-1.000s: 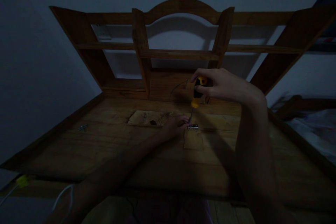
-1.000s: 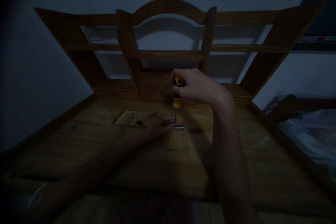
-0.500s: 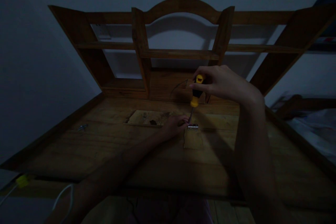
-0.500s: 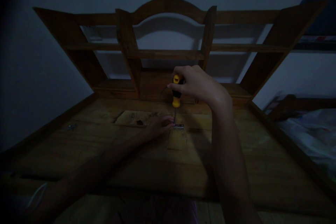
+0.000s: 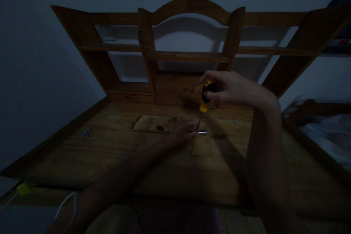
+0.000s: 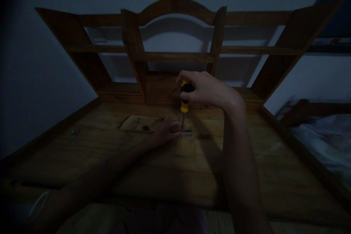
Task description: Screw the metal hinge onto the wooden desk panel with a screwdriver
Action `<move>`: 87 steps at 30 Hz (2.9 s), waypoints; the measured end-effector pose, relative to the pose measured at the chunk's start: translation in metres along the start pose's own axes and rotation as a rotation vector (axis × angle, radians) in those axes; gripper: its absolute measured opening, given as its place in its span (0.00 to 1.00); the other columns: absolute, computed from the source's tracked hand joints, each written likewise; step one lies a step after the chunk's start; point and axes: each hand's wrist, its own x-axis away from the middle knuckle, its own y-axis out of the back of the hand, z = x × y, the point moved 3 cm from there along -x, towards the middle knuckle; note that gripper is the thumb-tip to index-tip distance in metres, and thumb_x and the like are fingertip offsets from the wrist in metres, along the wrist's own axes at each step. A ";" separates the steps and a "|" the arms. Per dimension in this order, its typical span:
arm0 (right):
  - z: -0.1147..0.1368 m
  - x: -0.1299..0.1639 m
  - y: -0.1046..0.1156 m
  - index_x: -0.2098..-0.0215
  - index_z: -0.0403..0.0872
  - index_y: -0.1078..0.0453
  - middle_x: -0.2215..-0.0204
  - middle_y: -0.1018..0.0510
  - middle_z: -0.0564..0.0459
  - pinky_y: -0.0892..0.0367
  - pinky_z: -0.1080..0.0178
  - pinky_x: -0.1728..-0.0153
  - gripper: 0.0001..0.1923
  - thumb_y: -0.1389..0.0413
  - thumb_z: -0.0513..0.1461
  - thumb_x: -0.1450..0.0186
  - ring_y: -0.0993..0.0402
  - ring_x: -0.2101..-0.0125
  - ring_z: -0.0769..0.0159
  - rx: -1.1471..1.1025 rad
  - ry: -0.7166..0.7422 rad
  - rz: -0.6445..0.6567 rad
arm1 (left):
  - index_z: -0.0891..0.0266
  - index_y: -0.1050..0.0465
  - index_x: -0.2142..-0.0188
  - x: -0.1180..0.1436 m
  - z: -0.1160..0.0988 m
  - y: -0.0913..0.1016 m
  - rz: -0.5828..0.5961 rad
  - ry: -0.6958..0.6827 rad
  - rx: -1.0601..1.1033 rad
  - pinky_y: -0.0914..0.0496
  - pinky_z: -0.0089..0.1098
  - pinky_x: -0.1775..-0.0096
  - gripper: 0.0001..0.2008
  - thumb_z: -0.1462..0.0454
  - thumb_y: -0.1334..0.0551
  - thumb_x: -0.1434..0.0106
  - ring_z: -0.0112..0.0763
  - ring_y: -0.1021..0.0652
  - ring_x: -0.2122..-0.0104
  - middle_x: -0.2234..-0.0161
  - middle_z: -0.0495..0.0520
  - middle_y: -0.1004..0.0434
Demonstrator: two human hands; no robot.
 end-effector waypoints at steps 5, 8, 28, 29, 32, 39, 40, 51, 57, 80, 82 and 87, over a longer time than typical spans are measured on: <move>0.002 -0.001 -0.002 0.55 0.51 0.28 0.65 0.21 0.54 0.35 0.61 0.66 0.14 0.44 0.46 0.36 0.26 0.67 0.61 -0.017 -0.060 0.010 | 0.58 0.26 0.58 0.001 0.000 -0.001 -0.009 0.010 -0.005 0.29 0.31 0.56 0.09 0.63 0.33 0.39 0.31 0.21 0.61 0.62 0.48 0.21; -0.003 -0.004 -0.006 0.58 0.49 0.27 0.66 0.21 0.51 0.36 0.61 0.65 0.14 0.44 0.49 0.36 0.26 0.66 0.59 0.060 -0.075 -0.065 | 0.59 0.27 0.58 0.000 0.000 -0.002 -0.011 -0.007 0.016 0.28 0.30 0.57 0.09 0.64 0.34 0.39 0.31 0.21 0.62 0.62 0.48 0.21; -0.009 -0.007 -0.010 0.52 0.49 0.30 0.58 0.22 0.47 0.35 0.57 0.58 0.19 0.43 0.50 0.37 0.27 0.58 0.54 0.071 -0.106 -0.116 | 0.60 0.26 0.59 0.000 0.000 -0.001 -0.033 -0.024 -0.019 0.29 0.33 0.56 0.08 0.64 0.34 0.39 0.33 0.22 0.61 0.62 0.50 0.21; -0.008 -0.007 -0.009 0.51 0.49 0.30 0.57 0.22 0.48 0.35 0.57 0.58 0.20 0.43 0.50 0.37 0.27 0.57 0.54 0.064 -0.092 -0.107 | 0.60 0.26 0.60 0.000 0.000 -0.001 -0.033 -0.024 -0.023 0.29 0.33 0.56 0.08 0.64 0.34 0.39 0.32 0.22 0.61 0.62 0.50 0.21; -0.001 -0.005 -0.007 0.51 0.50 0.30 0.56 0.22 0.50 0.35 0.58 0.58 0.18 0.43 0.46 0.38 0.27 0.57 0.55 0.029 -0.048 -0.041 | 0.59 0.26 0.59 0.000 0.000 -0.001 -0.031 -0.022 -0.034 0.29 0.31 0.57 0.08 0.64 0.33 0.40 0.32 0.22 0.62 0.62 0.49 0.21; 0.001 -0.002 -0.006 0.57 0.49 0.28 0.63 0.22 0.48 0.36 0.58 0.63 0.15 0.45 0.49 0.36 0.27 0.60 0.54 0.099 -0.115 -0.074 | 0.60 0.28 0.61 -0.001 -0.002 0.000 -0.026 -0.070 -0.057 0.30 0.29 0.58 0.07 0.64 0.34 0.39 0.29 0.23 0.63 0.63 0.48 0.23; 0.000 -0.003 -0.008 0.57 0.49 0.28 0.63 0.22 0.48 0.36 0.58 0.63 0.16 0.45 0.50 0.36 0.27 0.61 0.54 0.117 -0.122 -0.087 | 0.60 0.28 0.61 -0.001 -0.003 0.000 -0.028 -0.072 -0.071 0.30 0.29 0.58 0.07 0.64 0.34 0.39 0.30 0.23 0.62 0.63 0.48 0.23; 0.003 -0.004 -0.011 0.55 0.51 0.31 0.63 0.22 0.52 0.36 0.60 0.63 0.15 0.42 0.49 0.37 0.26 0.62 0.58 0.061 -0.050 -0.012 | 0.61 0.28 0.60 -0.001 0.000 -0.001 -0.010 -0.087 -0.088 0.31 0.32 0.56 0.07 0.63 0.35 0.38 0.32 0.24 0.60 0.62 0.51 0.24; 0.000 -0.005 -0.016 0.53 0.48 0.33 0.63 0.23 0.48 0.36 0.59 0.64 0.20 0.43 0.50 0.37 0.27 0.62 0.55 0.074 -0.106 -0.052 | 0.60 0.28 0.60 -0.001 0.000 -0.001 -0.016 -0.058 -0.083 0.30 0.31 0.58 0.08 0.62 0.34 0.38 0.32 0.23 0.62 0.63 0.50 0.24; 0.002 -0.004 -0.015 0.52 0.46 0.34 0.63 0.23 0.44 0.36 0.60 0.68 0.20 0.47 0.50 0.36 0.26 0.65 0.55 0.135 -0.162 -0.005 | 0.61 0.29 0.59 -0.002 -0.004 0.000 0.003 -0.091 -0.085 0.31 0.32 0.57 0.09 0.62 0.34 0.38 0.33 0.24 0.61 0.61 0.52 0.24; 0.002 -0.003 -0.015 0.52 0.46 0.34 0.63 0.23 0.43 0.36 0.59 0.68 0.23 0.47 0.53 0.36 0.26 0.65 0.53 0.170 -0.199 -0.023 | 0.60 0.29 0.59 -0.002 -0.005 0.000 0.002 -0.077 -0.098 0.31 0.32 0.58 0.08 0.62 0.35 0.38 0.33 0.24 0.61 0.62 0.51 0.24; 0.006 -0.004 -0.012 0.53 0.46 0.30 0.60 0.22 0.43 0.35 0.57 0.62 0.19 0.48 0.49 0.35 0.26 0.60 0.52 0.186 -0.187 -0.031 | 0.62 0.29 0.64 -0.002 -0.007 0.001 -0.004 -0.061 -0.116 0.32 0.30 0.61 0.04 0.62 0.38 0.35 0.31 0.25 0.63 0.65 0.51 0.25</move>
